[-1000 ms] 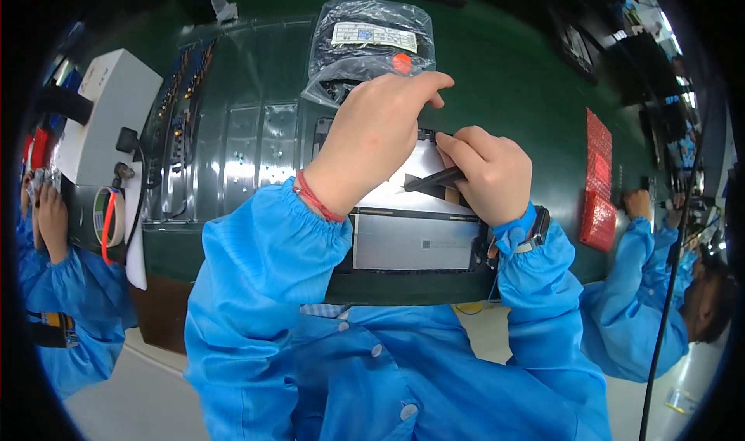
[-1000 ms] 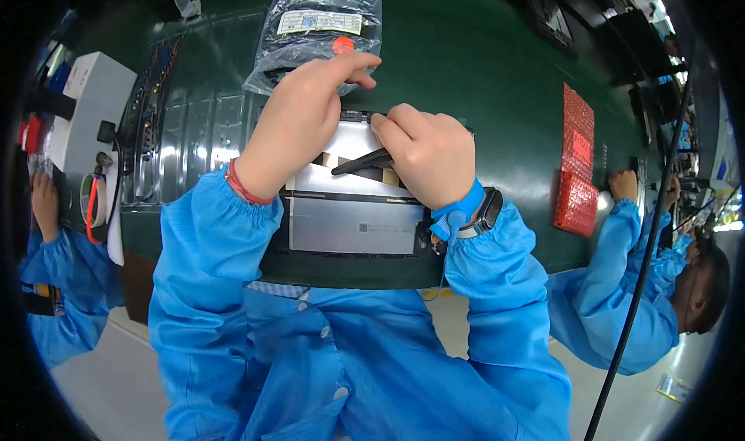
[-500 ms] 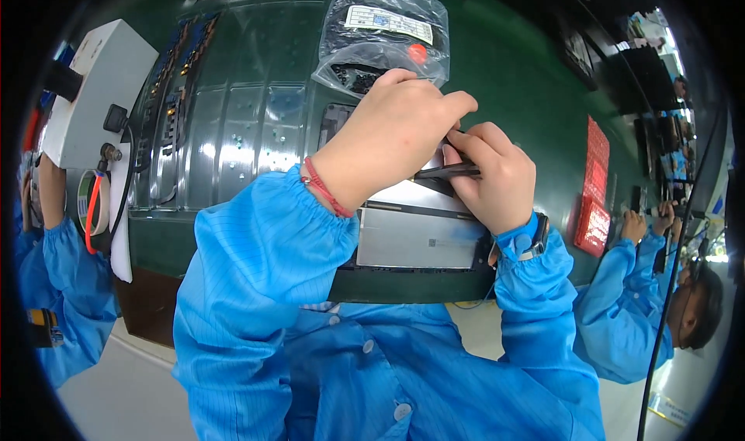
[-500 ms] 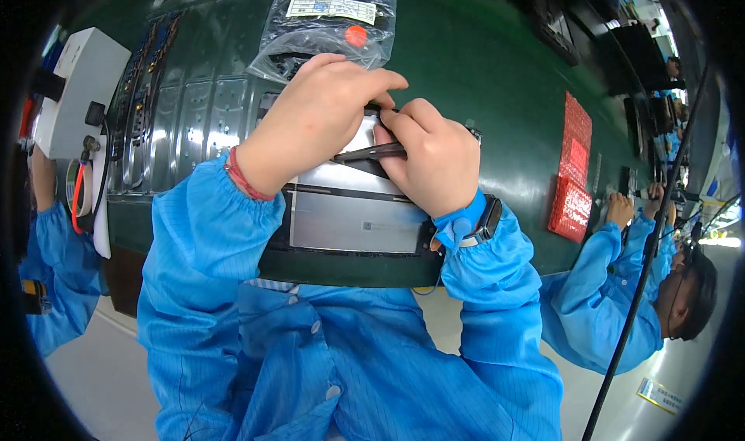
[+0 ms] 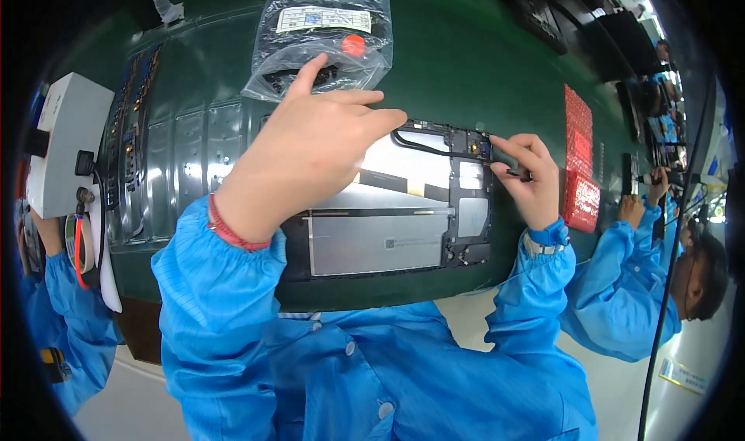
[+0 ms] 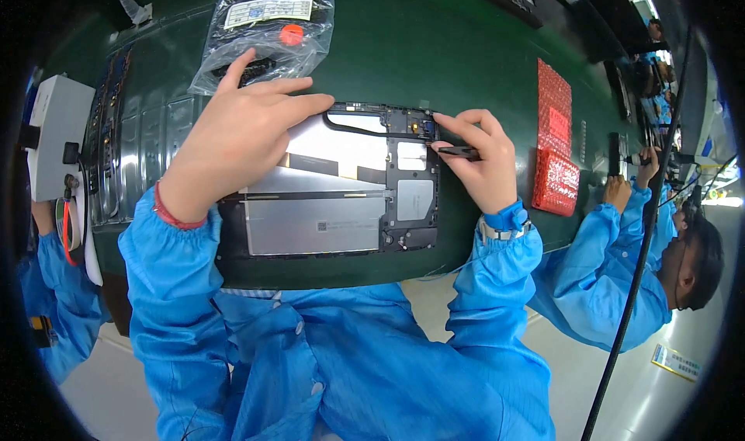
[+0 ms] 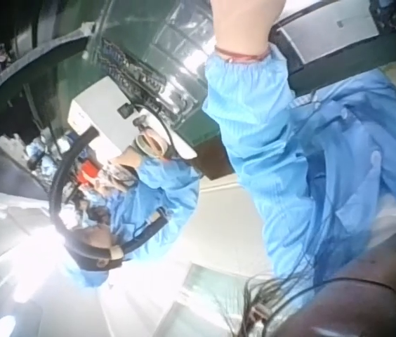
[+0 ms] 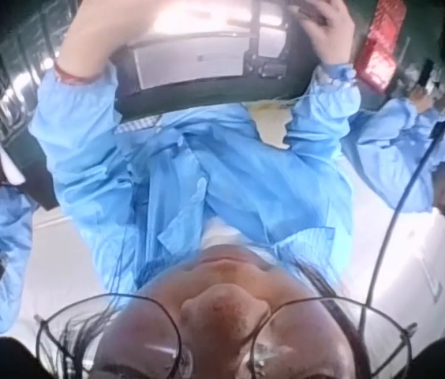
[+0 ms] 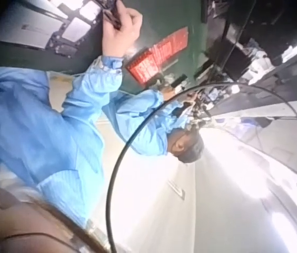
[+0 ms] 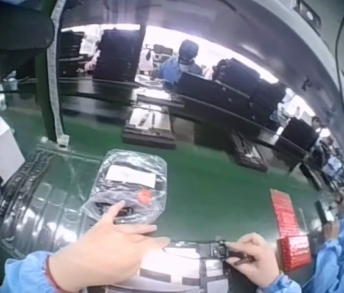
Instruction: The person assembles a tablet by installing internal components and connecting ribbon cables. This is done with tweezers and a stylus-like tool.
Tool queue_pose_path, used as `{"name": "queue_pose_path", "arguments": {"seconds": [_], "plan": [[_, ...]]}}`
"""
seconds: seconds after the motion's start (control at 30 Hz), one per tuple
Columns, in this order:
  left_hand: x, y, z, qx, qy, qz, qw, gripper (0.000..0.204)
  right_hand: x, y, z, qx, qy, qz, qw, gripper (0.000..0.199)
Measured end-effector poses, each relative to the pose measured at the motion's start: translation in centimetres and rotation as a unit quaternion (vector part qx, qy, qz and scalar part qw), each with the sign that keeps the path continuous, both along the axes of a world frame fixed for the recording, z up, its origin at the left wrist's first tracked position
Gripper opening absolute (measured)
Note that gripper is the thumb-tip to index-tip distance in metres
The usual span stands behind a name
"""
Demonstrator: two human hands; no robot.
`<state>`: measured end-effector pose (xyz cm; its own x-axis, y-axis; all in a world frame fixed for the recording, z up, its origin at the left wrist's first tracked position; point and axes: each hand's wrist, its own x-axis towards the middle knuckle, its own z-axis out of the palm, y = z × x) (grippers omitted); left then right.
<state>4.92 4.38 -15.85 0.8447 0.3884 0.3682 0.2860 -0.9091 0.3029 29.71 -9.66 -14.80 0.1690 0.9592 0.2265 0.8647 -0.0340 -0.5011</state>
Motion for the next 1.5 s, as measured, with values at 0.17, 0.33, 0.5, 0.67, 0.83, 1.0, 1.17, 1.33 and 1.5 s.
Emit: {"name": "queue_pose_path", "arguments": {"seconds": [0.17, 0.33, 0.5, 0.67, 0.83, 1.0, 1.17, 1.33, 1.5], "plan": [[-0.3, -0.1, 0.1, -0.012, 0.016, 0.006, 1.000, 0.036, -1.2, 0.9, -1.0, 0.045, -0.018, 0.007, 0.999, 0.026], [-0.3, 0.0, 0.3, -0.005, 0.035, -0.013, 0.999, 0.038, -1.7, 0.7, -1.2, 0.035, 0.212, -0.045, 0.976, 0.017], [-0.5, 0.0, 0.3, 0.032, 0.048, -0.011, 0.998, 0.031, -1.9, 0.9, -1.3, 0.039, 0.272, -0.053, 0.960, 0.014], [-0.1, -0.3, 0.6, 0.055, 0.048, 0.000, 0.997, 0.027, -1.9, 1.0, -1.6, 0.039, 0.115, -0.070, 0.990, 0.020], [0.5, -1.0, 1.0, 0.089, 0.054, 0.012, 0.994, 0.023, -2.7, 1.0, -1.0, 0.071, 0.038, -0.073, 0.994, 0.021], [1.2, -1.4, 1.6, 0.171, 0.084, 0.009, 0.982, 0.017, -2.9, 0.8, -1.5, 0.127, -0.005, -0.050, 0.991, 0.022], [2.0, -1.4, 3.0, 0.227, 0.116, -0.074, 0.964, 0.016, -2.8, 0.7, -1.4, 0.094, -0.034, -0.053, 0.994, 0.026], [3.3, -1.5, 4.1, 0.224, 0.188, -0.158, 0.943, 0.018, -2.3, 0.7, -1.7, 0.108, -0.032, -0.055, 0.992, 0.019], [3.7, -2.3, 3.2, 0.291, 0.185, -0.149, 0.927, 0.021, -2.3, 0.8, -1.7, 0.109, -0.022, -0.051, 0.993, 0.021]]}}
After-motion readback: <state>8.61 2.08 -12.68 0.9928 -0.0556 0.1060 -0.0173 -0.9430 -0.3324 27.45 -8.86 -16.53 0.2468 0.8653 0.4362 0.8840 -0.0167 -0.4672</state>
